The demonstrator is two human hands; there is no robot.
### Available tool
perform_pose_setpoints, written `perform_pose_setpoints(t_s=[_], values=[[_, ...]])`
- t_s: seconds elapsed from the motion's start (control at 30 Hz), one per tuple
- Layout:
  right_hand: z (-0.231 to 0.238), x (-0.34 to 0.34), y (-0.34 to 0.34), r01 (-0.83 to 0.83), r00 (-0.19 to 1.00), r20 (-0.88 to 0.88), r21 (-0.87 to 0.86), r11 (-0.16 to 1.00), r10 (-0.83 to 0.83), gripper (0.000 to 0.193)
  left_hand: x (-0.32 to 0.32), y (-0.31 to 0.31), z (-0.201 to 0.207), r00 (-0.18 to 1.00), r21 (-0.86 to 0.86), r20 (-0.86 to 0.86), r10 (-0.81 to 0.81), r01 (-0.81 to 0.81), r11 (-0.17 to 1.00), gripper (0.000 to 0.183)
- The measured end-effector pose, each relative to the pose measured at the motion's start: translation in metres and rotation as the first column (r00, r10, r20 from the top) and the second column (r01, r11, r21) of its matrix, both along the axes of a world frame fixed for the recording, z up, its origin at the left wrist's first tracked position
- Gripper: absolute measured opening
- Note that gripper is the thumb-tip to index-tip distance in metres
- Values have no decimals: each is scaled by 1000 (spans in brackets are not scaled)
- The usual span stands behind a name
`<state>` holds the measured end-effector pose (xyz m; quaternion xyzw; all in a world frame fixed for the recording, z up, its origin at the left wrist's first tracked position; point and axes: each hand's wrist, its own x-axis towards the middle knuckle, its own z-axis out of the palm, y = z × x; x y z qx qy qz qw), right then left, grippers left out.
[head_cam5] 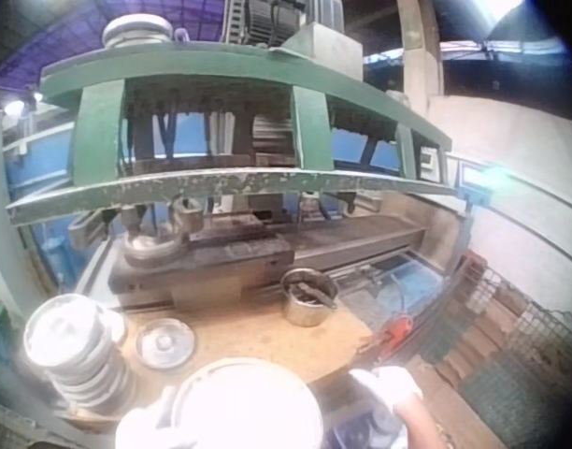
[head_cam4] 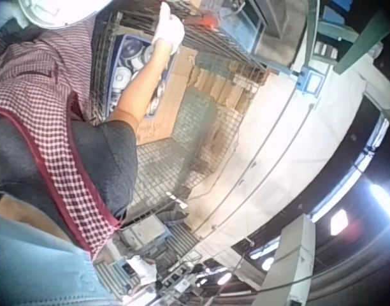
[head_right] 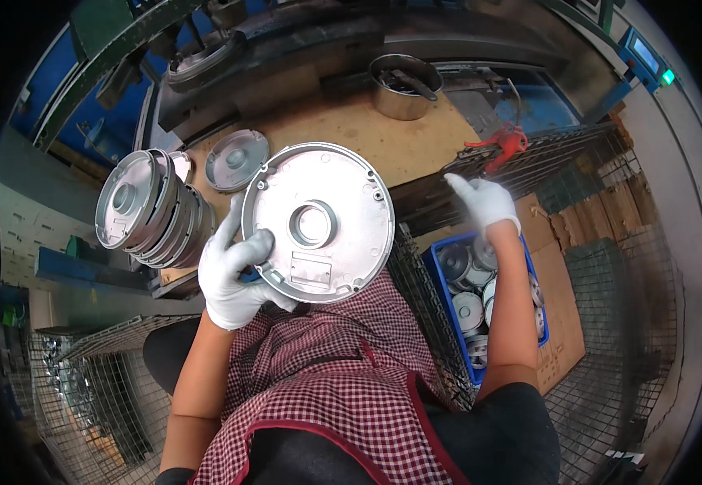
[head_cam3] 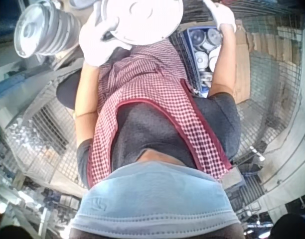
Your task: Assembling and checking metal components using a fabrication machine and pneumatic tool.
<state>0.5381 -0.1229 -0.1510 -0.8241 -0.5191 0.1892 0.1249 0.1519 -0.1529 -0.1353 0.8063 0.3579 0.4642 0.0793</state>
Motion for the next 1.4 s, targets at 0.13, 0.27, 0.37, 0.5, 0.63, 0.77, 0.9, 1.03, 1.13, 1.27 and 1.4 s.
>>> perform_pose_setpoints(t_s=[0.13,0.27,0.37,0.5,0.63,0.77,0.9,1.03,1.13,1.27,1.4], values=[[-20,23,16,303,953,-175,487,819,-249,67,-2,1,5,999,-23,-46,-6,5,1000,75],[-37,57,43,559,828,-391,632,536,-402,69,0,17,-6,997,-197,-42,67,-74,978,70],[-53,75,67,677,735,-604,633,376,-308,69,5,43,-25,954,-224,-222,199,-249,942,58],[-70,112,86,642,725,-661,551,533,-191,73,0,65,-68,883,-341,-422,204,-363,867,50],[-37,88,71,564,808,-552,625,539,-206,59,3,63,-65,875,-313,-431,222,-375,873,49],[33,19,43,566,602,-751,641,519,271,43,2,64,-65,887,-325,-406,220,-365,873,51],[78,-74,14,-466,836,-264,121,877,481,43,-1,65,-69,881,-334,-416,224,-377,864,51],[63,-116,11,-531,762,177,-380,758,622,55,1,66,-67,883,-335,-417,215,-369,867,50],[63,-114,5,-545,770,182,-311,779,611,54,0,66,-68,884,-362,-418,210,-373,854,49],[81,-120,5,-488,820,207,-233,841,533,55,1,67,-65,886,-331,-404,225,-372,867,49],[66,-140,11,-492,773,211,-394,776,598,59,0,66,-68,891,-343,-405,208,-358,868,50]])
